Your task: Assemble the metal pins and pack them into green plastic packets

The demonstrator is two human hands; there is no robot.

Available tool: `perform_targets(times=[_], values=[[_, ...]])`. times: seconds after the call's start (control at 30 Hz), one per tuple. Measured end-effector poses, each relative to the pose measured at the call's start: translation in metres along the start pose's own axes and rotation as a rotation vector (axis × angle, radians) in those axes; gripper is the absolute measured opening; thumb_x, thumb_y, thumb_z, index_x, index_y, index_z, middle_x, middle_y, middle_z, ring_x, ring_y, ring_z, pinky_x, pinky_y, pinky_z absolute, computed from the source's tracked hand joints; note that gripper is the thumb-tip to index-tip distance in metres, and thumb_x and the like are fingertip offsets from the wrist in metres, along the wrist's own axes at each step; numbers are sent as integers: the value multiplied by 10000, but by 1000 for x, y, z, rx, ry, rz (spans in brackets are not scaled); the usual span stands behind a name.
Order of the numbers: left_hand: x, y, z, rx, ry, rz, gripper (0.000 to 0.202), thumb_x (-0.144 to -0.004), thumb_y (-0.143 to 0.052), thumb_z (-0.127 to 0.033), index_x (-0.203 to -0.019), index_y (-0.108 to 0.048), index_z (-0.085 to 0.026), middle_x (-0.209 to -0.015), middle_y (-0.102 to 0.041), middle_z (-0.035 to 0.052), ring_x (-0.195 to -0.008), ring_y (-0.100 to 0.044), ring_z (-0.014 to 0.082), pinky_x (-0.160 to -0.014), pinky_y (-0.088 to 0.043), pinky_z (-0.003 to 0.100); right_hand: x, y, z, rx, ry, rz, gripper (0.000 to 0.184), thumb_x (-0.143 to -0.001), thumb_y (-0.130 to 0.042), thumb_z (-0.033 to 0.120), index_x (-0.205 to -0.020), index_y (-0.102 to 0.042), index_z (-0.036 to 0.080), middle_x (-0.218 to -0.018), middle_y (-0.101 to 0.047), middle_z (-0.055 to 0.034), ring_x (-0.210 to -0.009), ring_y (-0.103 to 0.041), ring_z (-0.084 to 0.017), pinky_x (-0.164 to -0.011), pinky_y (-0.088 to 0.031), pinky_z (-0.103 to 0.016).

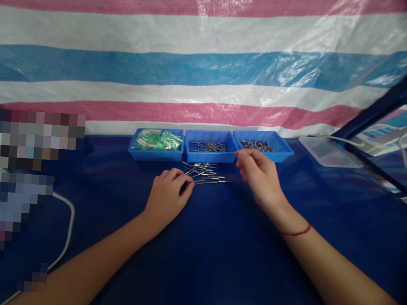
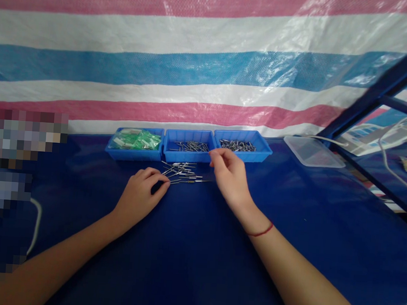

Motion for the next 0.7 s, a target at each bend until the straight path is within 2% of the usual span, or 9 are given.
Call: perform_targets(times=[0.13,0.3,0.53,0.7], values=[[-1,-1,0,-16,-4,30,156,-912,-530,-291,-909,-665,-215,-965,-644,38,-885,-567,216,-728,-379,337,13,-10,7,189,142,140,242,-850,-532,374,-784,-631,163,-670,-595,-11,-567,-502,-123,-547,-396,-247],[-1,-1,0,-67,-30,58,191,-915,-536,-354,-942,-678,-229,-949,-661,36,-865,-573,216,-714,-349,338,24,-18,11,333,259,279,178,-866,-515,274,-794,-645,176,-720,-638,-14,-607,-548,-132,-586,-406,-247],[-1,0,2,-113,-34,83,209,-947,-483,-306,-969,-673,-220,-944,-668,40,-818,-594,202,-694,-350,329,27,-23,13,408,328,348,176,-868,-501,231,-778,-644,183,-702,-643,-11,-595,-554,-131,-578,-401,-247],[-1,2,4,47,6,18,197,-956,-464,-279,-975,-646,-205,-989,-666,39,-892,-615,195,-751,-391,324,28,-27,9,421,343,394,140,-843,-531,225,-825,-663,184,-724,-658,-12,-590,-556,-127,-584,-414,-252]])
Point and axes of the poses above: each hand's wrist, its own x-axis away from the middle knuckle, its own y-axis out of the back of the hand, z = x × y, the point moved 2 cm from there along -x, towards the middle knuckle
